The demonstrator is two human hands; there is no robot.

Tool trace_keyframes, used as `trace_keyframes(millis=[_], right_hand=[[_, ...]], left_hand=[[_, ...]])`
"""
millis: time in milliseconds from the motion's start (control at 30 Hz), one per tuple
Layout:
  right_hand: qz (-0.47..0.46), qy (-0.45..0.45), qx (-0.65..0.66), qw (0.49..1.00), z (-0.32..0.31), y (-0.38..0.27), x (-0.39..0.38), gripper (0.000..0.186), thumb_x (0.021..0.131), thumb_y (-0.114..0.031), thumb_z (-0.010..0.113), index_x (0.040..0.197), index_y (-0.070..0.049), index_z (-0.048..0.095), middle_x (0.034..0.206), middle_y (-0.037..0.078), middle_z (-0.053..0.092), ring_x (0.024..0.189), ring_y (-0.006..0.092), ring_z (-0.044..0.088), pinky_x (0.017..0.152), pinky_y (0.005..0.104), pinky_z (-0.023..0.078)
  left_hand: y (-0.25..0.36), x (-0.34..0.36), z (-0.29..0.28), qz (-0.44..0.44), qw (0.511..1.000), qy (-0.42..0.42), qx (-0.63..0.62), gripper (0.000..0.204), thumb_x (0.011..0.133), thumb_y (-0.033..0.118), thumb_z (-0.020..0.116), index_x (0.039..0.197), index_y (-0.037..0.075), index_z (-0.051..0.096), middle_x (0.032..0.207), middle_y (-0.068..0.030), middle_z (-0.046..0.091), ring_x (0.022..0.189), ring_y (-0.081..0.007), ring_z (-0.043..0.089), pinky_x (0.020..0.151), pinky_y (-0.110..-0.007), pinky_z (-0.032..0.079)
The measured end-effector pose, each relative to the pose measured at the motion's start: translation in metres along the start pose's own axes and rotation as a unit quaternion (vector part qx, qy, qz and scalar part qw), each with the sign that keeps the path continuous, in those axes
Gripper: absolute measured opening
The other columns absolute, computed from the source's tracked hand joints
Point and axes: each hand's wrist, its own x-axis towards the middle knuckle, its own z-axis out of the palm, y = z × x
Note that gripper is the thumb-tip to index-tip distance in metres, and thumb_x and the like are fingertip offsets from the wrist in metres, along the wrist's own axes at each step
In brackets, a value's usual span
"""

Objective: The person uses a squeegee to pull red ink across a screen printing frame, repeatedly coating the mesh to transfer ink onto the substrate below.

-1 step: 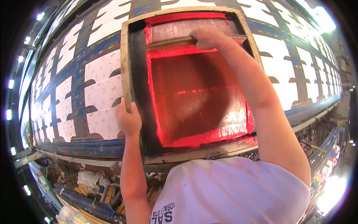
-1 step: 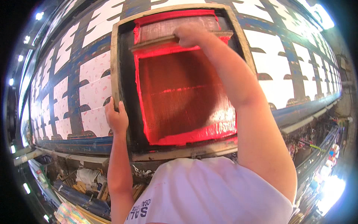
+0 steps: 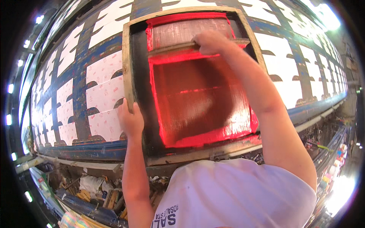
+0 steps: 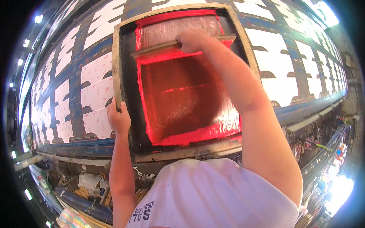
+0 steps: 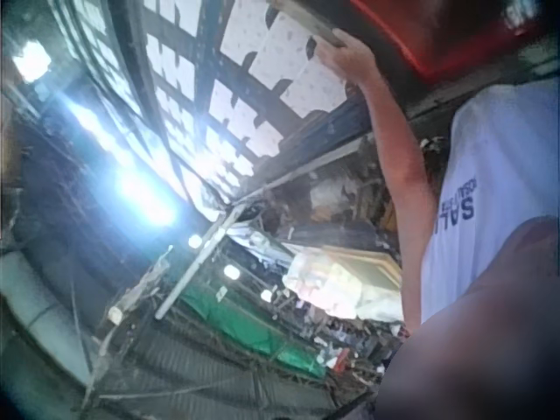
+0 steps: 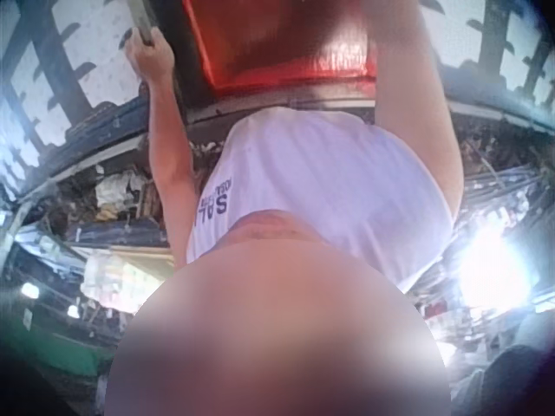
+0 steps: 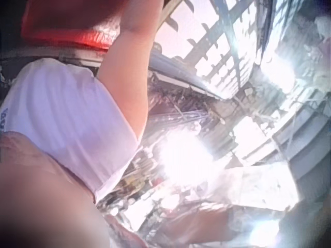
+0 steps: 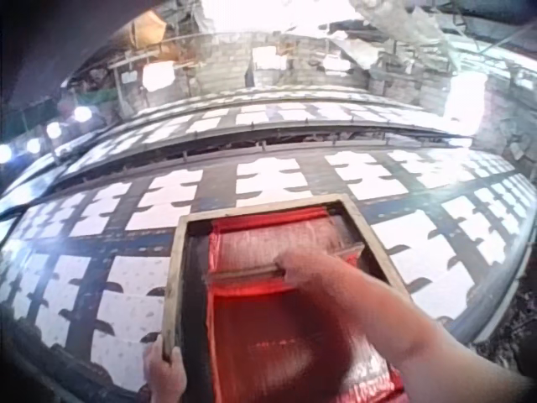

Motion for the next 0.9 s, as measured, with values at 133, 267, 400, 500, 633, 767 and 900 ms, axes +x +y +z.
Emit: trace_keyframes(millis=[133, 267, 400, 500, 633, 767, 900], right_hand=[[0.005, 0.002, 0.021, 1.0, 0.009, -0.07, -0.103, 0.029, 0.085, -0.013, 0.074, 0.111, -0.012, 0.086, 0.106, 0.021, 0.084, 0.105, 0.0462, 0.081, 0.093, 0.0603, 0.064], [0.019, -0.018, 0.036, 0.999, 0.014, -0.128, -0.184, 0.029, 0.085, -0.015, 0.075, 0.11, -0.015, 0.087, 0.103, 0.019, 0.085, 0.102, 0.0428, 0.083, 0.092, 0.0584, 0.066], [0.03, -0.006, 0.06, 0.998, 0.033, -0.184, -0.259, 0.028, 0.083, -0.014, 0.076, 0.109, -0.016, 0.087, 0.103, 0.016, 0.084, 0.1, 0.0411, 0.083, 0.089, 0.058, 0.066], [0.034, 0.003, 0.044, 0.998, 0.043, -0.21, -0.298, 0.031, 0.084, -0.018, 0.081, 0.115, -0.017, 0.086, 0.107, 0.013, 0.082, 0.106, 0.0381, 0.082, 0.09, 0.0556, 0.066], [0.019, 0.069, 0.057, 0.996, 0.059, -0.228, -0.326, 0.04, 0.089, -0.042, 0.088, 0.119, -0.015, 0.085, 0.111, 0.013, 0.079, 0.115, 0.0365, 0.077, 0.099, 0.0534, 0.062], [-0.013, 0.12, 0.066, 0.99, 0.071, -0.236, -0.349, 0.067, 0.09, -0.067, 0.086, 0.124, -0.009, 0.083, 0.117, 0.016, 0.074, 0.119, 0.0393, 0.071, 0.103, 0.0537, 0.057], [-0.061, 0.177, 0.108, 0.976, 0.077, -0.225, -0.366, 0.064, 0.094, -0.064, 0.085, 0.124, -0.007, 0.082, 0.123, 0.016, 0.075, 0.122, 0.0393, 0.07, 0.105, 0.054, 0.057]], left_hand=[[-0.002, 0.0, -0.001, 0.014, 1.0, 0.009, 0.014, 0.058, 0.109, 0.03, 0.076, 0.155, -0.005, 0.068, 0.141, -0.0271, 0.071, 0.134, -0.0479, 0.066, 0.117, -0.057, 0.054], [-0.007, 0.008, 0.005, 0.033, 0.999, 0.017, 0.01, 0.065, 0.106, 0.034, 0.078, 0.156, -0.006, 0.066, 0.142, -0.0282, 0.071, 0.134, -0.0493, 0.066, 0.117, -0.058, 0.053], [-0.008, 0.007, 0.003, 0.034, 0.999, 0.004, 0.034, 0.069, 0.106, 0.035, 0.078, 0.159, -0.006, 0.063, 0.145, -0.0295, 0.07, 0.138, -0.0493, 0.065, 0.119, -0.057, 0.054], [-0.003, 0.007, -0.001, 0.016, 0.999, -0.018, 0.031, 0.069, 0.106, 0.035, 0.078, 0.161, -0.005, 0.062, 0.145, -0.0293, 0.069, 0.139, -0.0487, 0.065, 0.12, -0.057, 0.053], [-0.004, 0.008, 0.001, 0.014, 0.999, -0.018, 0.044, 0.07, 0.107, 0.035, 0.078, 0.162, -0.005, 0.061, 0.149, -0.0297, 0.069, 0.143, -0.0478, 0.064, 0.121, -0.056, 0.053], [-0.002, 0.009, 0.007, -0.006, 0.998, 0.013, 0.056, 0.072, 0.107, 0.041, 0.077, 0.16, -0.005, 0.062, 0.148, -0.0301, 0.07, 0.142, -0.0471, 0.066, 0.121, -0.057, 0.053], [0.007, 0.007, -0.001, -0.054, 0.994, -0.013, 0.09, 0.066, 0.106, 0.054, 0.076, 0.142, -0.001, 0.074, 0.14, -0.0289, 0.075, 0.134, -0.0483, 0.072, 0.115, -0.059, 0.056]])
